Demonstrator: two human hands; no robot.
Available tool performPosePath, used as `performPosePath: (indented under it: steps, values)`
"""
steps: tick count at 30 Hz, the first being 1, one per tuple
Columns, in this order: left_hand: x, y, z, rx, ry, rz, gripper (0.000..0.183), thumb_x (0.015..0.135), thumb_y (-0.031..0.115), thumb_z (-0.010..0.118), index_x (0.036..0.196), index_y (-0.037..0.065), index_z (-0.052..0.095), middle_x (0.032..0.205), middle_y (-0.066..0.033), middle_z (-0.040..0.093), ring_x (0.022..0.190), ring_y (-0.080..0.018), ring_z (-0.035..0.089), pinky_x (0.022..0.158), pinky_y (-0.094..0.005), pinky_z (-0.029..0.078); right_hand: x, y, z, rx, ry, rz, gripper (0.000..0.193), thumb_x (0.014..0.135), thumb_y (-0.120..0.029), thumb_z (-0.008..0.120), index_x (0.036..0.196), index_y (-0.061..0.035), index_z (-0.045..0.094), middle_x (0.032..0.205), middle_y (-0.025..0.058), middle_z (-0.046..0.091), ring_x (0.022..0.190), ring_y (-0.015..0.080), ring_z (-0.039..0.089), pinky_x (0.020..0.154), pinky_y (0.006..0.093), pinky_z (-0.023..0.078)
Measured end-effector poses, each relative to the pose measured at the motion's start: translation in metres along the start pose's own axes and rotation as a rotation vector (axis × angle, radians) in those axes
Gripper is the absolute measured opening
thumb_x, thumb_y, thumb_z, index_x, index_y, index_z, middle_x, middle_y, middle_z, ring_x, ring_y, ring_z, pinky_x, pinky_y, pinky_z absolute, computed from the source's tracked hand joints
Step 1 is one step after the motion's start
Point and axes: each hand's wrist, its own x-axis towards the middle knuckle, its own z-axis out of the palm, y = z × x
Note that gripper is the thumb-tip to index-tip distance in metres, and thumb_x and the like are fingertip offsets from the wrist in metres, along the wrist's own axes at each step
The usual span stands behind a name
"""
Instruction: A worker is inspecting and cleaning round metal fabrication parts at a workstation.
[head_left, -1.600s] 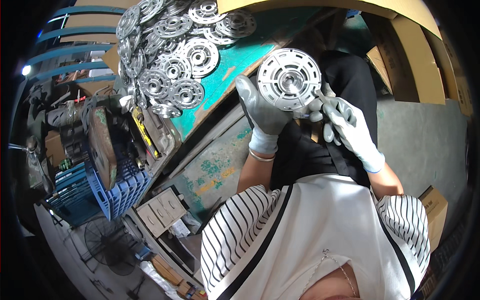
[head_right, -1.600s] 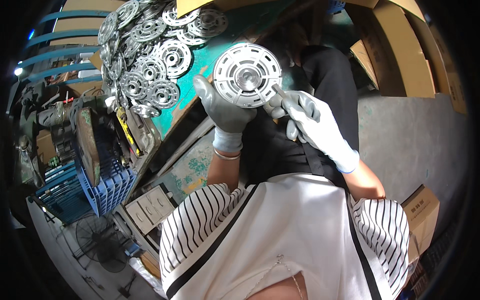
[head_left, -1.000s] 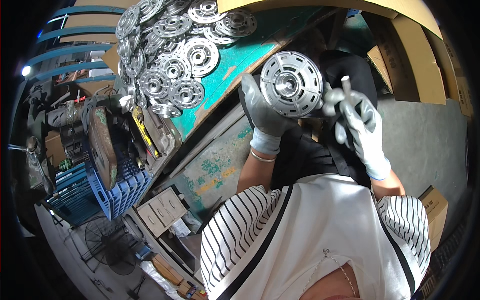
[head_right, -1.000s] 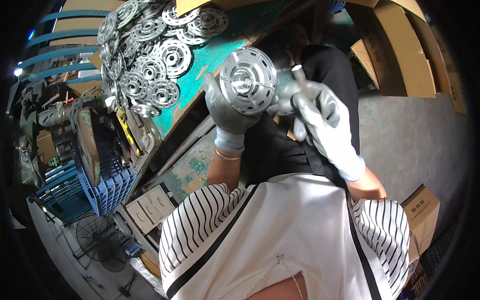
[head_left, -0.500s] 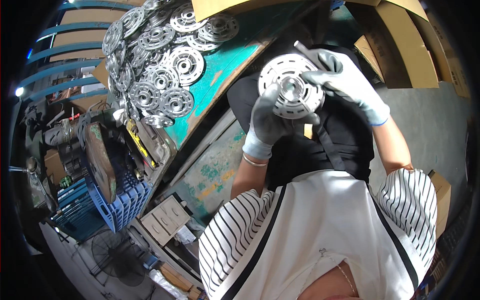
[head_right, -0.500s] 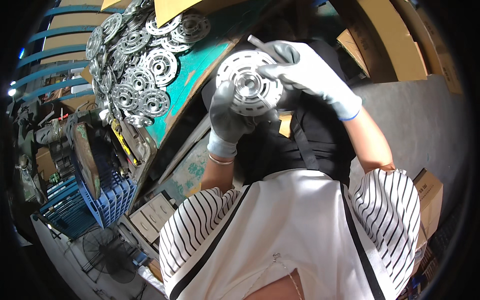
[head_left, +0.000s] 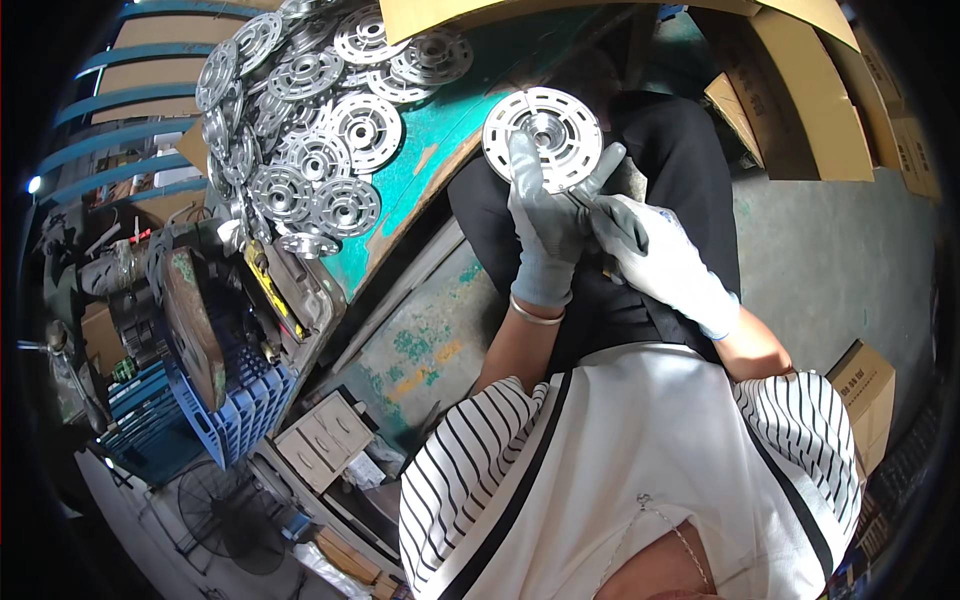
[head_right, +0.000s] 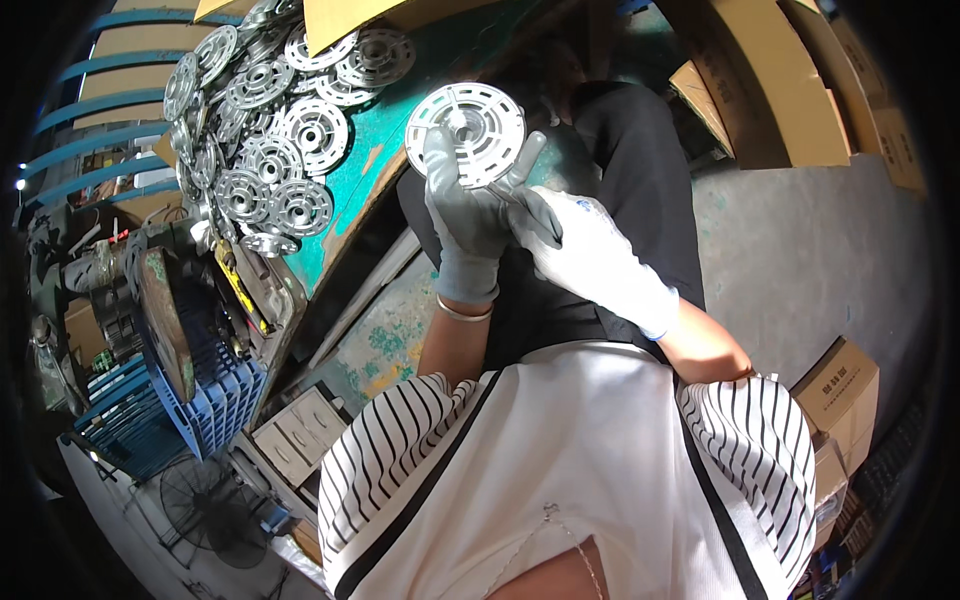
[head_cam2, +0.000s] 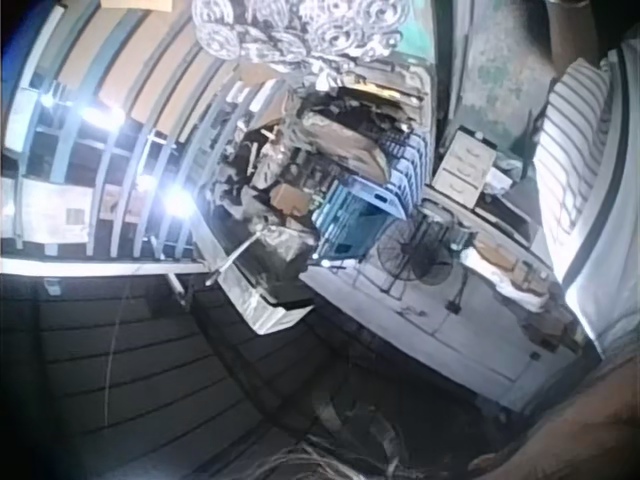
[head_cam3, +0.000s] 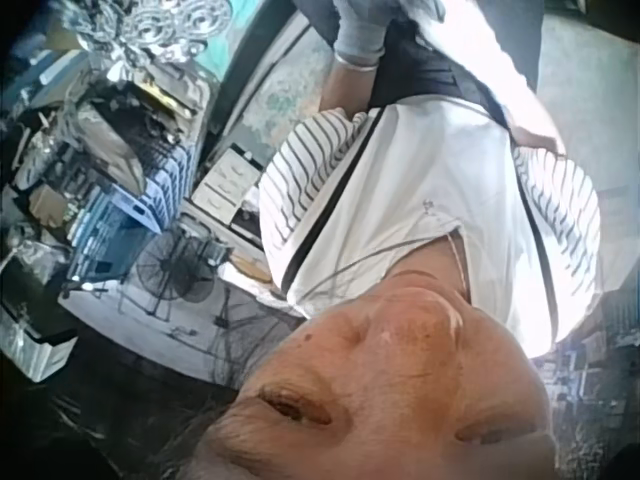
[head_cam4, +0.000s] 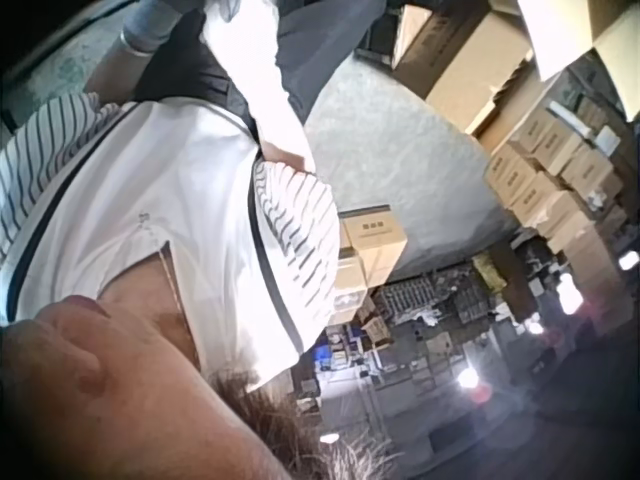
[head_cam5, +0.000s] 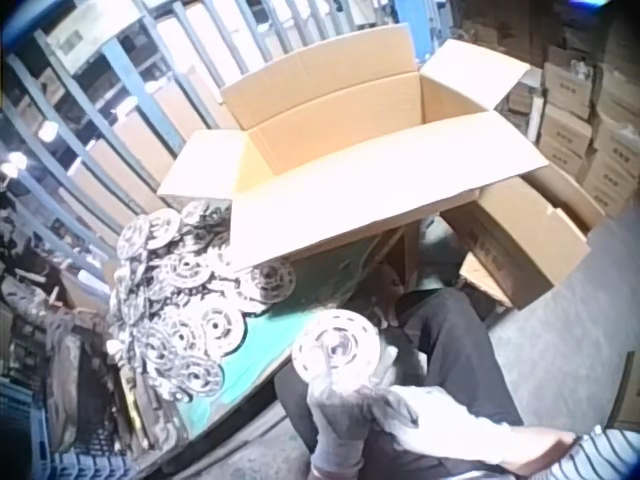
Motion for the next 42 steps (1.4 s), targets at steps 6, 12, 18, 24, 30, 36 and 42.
performPosePath:
  steps: [6,12,18,24,30,36,42]
  values:
    - [-0.006,0.003,0.022,0.091,-0.012,0.008,0.053,0.100,0.045,0.028,0.127,0.001,0.041,0.116,-0.0164,0.057,0.104,-0.0276,0.060,0.092,-0.0480,0.053,0.002,0.006,0.004,-0.085,0.130,-0.127,0.012,0.086,-0.014,0.060,0.088,-0.0023,0.057,0.072,0.0183,0.058,0.068,0.0389,0.058,0.060,0.0433,0.046]
    - [-0.002,-0.005,0.023,0.234,0.143,-0.013,0.061,0.097,0.053,0.030,0.122,0.000,0.043,0.100,-0.0215,0.063,0.067,-0.0283,0.067,0.042,-0.0342,0.055,0.003,0.000,0.004,-0.167,0.123,-0.076,0.009,0.085,-0.011,0.060,0.083,-0.0032,0.055,0.072,0.0184,0.057,0.069,0.0388,0.058,0.059,0.0449,0.046]
    - [-0.003,-0.010,0.008,0.174,0.110,-0.013,0.056,0.099,0.046,0.036,0.127,-0.002,0.041,0.108,-0.0167,0.059,0.089,-0.0320,0.066,0.078,-0.0411,0.058,0.001,0.011,0.009,-0.176,0.128,-0.096,0.008,0.084,-0.010,0.059,0.087,-0.0033,0.056,0.072,0.0180,0.058,0.070,0.0379,0.059,0.060,0.0454,0.046]
    - [-0.002,-0.006,0.013,0.126,0.077,0.032,0.059,0.098,0.047,0.038,0.132,-0.002,0.032,0.111,-0.0166,0.056,0.090,-0.0345,0.066,0.073,-0.0389,0.059,-0.001,0.016,0.009,-0.153,0.130,-0.122,0.015,0.082,-0.011,0.061,0.095,-0.0039,0.058,0.075,0.0172,0.059,0.069,0.0372,0.059,0.060,0.0440,0.047]
    - [-0.004,-0.013,0.007,0.170,0.040,0.036,0.061,0.097,0.050,0.039,0.129,-0.002,0.035,0.107,-0.0204,0.059,0.071,-0.0308,0.067,0.050,-0.0364,0.057,0.003,0.014,0.009,-0.233,0.165,-0.196,0.012,0.081,-0.009,0.061,0.092,-0.0044,0.060,0.073,0.0168,0.060,0.068,0.0371,0.060,0.059,0.0431,0.048]
    - [-0.010,-0.010,0.009,0.206,0.056,-0.098,0.064,0.094,0.056,0.040,0.127,0.001,0.037,0.107,-0.0319,0.060,0.034,-0.0247,0.049,0.035,-0.0320,0.045,0.001,0.021,0.010,-0.130,0.062,-0.039,0.018,0.081,-0.008,0.060,0.099,-0.0053,0.063,0.074,0.0170,0.060,0.070,0.0368,0.060,0.061,0.0420,0.049]
    - [-0.008,-0.005,0.018,0.242,0.083,-0.035,0.068,0.093,0.060,0.037,0.126,0.001,0.039,0.106,-0.0275,0.061,0.044,-0.0247,0.056,0.041,-0.0312,0.048,-0.001,0.021,0.013,-0.154,0.157,-0.141,0.026,0.087,-0.009,0.058,0.113,-0.0054,0.061,0.074,0.0164,0.060,0.060,0.0277,0.060,0.060,0.0337,0.048]
